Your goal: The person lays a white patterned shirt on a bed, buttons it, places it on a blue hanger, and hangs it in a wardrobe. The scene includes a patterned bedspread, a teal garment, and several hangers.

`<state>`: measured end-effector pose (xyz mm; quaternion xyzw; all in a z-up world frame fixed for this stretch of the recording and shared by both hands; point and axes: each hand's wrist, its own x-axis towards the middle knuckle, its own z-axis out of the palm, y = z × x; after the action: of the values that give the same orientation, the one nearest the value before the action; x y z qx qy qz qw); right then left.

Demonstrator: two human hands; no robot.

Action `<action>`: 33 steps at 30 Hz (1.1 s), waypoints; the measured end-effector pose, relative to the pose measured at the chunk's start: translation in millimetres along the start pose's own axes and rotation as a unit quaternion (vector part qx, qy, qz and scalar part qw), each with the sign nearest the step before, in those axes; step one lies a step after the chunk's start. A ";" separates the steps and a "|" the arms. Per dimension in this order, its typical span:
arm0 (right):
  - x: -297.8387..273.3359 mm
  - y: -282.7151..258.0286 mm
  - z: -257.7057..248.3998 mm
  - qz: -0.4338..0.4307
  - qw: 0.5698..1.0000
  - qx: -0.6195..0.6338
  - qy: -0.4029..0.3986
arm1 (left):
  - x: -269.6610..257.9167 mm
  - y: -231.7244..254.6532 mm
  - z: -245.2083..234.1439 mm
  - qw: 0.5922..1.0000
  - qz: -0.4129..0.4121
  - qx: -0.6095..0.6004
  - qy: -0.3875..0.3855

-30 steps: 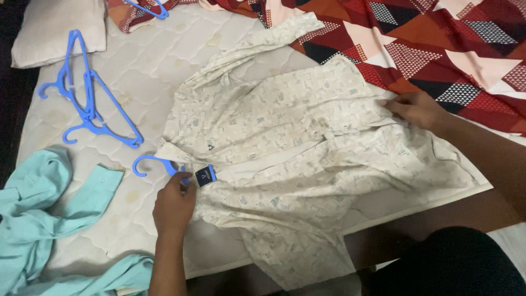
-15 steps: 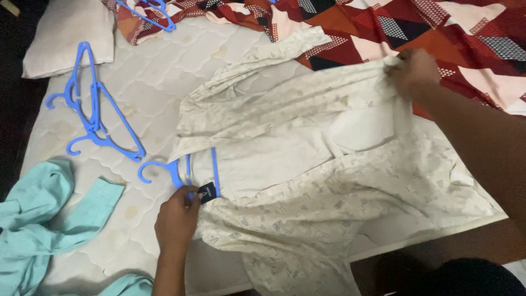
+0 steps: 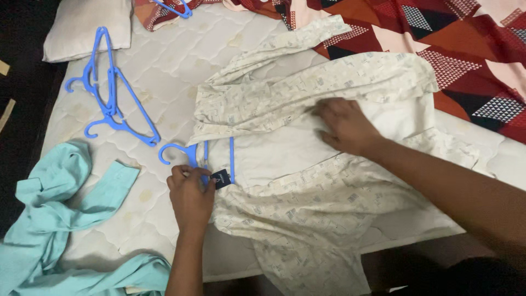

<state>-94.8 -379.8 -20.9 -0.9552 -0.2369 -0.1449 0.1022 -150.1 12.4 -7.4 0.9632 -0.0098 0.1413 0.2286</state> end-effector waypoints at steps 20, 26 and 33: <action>113.3 -147.6 84.3 0.097 0.973 0.171 0.117 | 18.7 -19.4 -6.9 0.974 -0.173 -0.130 -0.066; 127.5 -159.7 48.0 0.071 0.949 0.282 0.121 | 13.9 -23.2 -34.9 0.967 -0.221 -0.005 -0.125; 107.3 -167.4 35.0 -0.054 0.973 0.219 -0.052 | 11.9 -2.4 -35.7 0.996 -0.081 0.011 -0.034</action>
<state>-76.8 -180.1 2.3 -0.9016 -0.3191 -0.0444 0.2887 -148.0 30.9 25.4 0.9675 0.0623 0.0893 0.2284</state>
